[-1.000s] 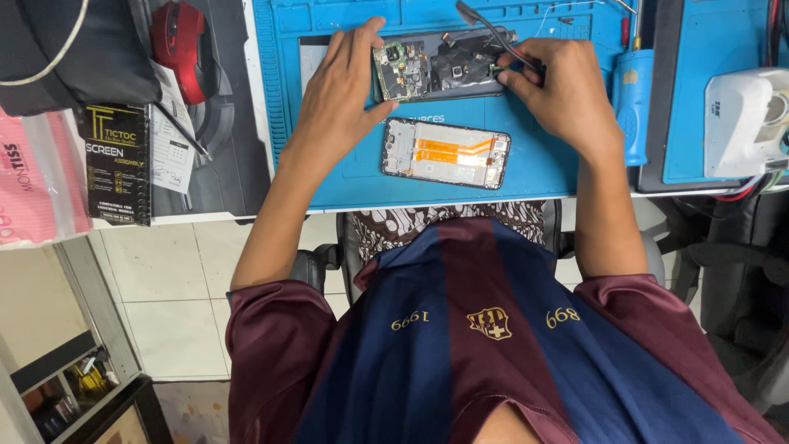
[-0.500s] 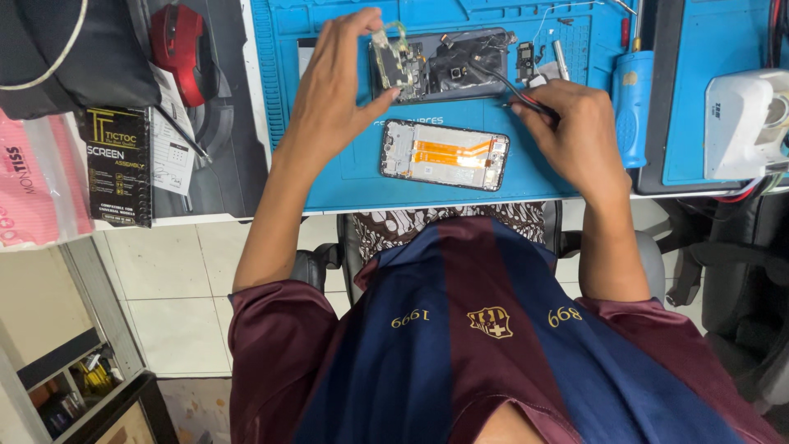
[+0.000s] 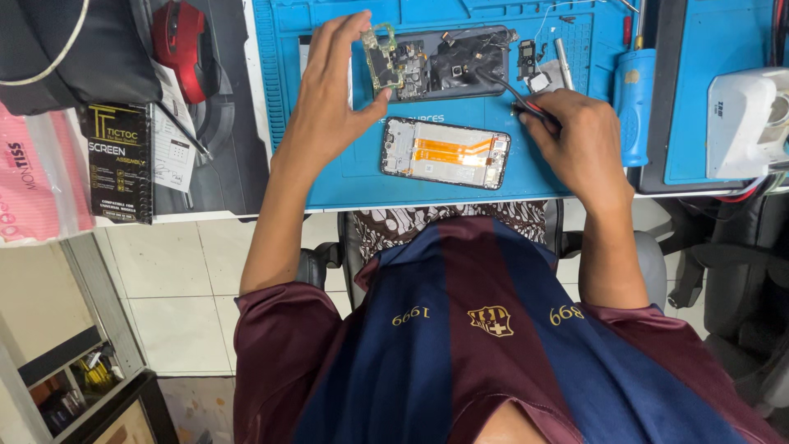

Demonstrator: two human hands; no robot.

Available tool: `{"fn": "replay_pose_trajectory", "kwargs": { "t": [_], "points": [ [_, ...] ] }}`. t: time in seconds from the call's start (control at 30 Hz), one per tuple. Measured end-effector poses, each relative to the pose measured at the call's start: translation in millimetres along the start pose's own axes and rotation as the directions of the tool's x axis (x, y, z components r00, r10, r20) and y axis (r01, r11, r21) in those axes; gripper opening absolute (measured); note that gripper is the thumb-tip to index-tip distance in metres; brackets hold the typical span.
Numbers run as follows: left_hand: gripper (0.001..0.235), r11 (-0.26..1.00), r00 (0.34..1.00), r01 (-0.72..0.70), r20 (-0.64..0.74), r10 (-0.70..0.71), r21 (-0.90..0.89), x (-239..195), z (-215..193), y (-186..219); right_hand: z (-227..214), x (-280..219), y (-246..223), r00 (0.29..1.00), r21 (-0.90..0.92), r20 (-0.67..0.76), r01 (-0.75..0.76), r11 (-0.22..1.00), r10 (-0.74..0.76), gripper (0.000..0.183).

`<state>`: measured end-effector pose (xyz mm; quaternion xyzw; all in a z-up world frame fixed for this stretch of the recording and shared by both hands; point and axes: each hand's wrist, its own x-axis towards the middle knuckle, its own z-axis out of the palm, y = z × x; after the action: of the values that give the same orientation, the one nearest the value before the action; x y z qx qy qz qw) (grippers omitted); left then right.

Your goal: The person uses a screwdriver and a plastic spudger to remove screws and pry open a smartphone. They detach the motherboard and carefully scrape adhesive from its surface, then place the cleaned board onto the phone chassis.

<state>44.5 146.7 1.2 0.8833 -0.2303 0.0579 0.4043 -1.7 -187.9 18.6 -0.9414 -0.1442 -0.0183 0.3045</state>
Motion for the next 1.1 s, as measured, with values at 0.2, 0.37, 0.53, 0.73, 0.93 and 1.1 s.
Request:
{"fn": "replay_pose_trajectory", "kwargs": {
  "t": [0.2,0.37,0.53,0.73,0.93,1.1],
  "points": [
    [0.086,0.999,0.998,0.023,0.051,-0.024,0.022,0.8,0.0,4.8,1.4,2.4,-9.5,0.998,0.164,-0.056,-0.029,0.986,0.039,0.014],
    [0.084,0.997,0.998,0.012,0.068,-0.017,0.073,5.1,3.0,0.8,6.7,6.4,-14.4,0.997,0.186,-0.077,-0.012,0.982,0.027,0.013],
    [0.083,0.994,0.994,0.011,0.111,-0.023,0.107,4.0,5.9,-1.9,12.0,11.0,-14.1,0.994,0.151,-0.108,0.001,0.989,0.015,0.012],
    [0.083,0.994,0.988,0.013,0.149,-0.029,0.111,3.9,8.1,-2.4,14.6,18.6,-13.6,0.991,0.214,-0.106,-0.059,0.975,0.083,0.008],
    [0.084,0.985,0.985,-0.013,0.174,-0.017,0.173,5.6,11.3,-2.0,17.6,25.3,-13.6,0.990,0.187,-0.114,-0.063,0.980,0.085,0.008],
    [0.081,0.984,0.979,0.006,0.200,-0.042,0.176,5.0,9.9,-2.5,18.5,25.4,-9.6,0.987,0.224,-0.103,-0.097,0.970,0.123,0.008]
  ]
}}
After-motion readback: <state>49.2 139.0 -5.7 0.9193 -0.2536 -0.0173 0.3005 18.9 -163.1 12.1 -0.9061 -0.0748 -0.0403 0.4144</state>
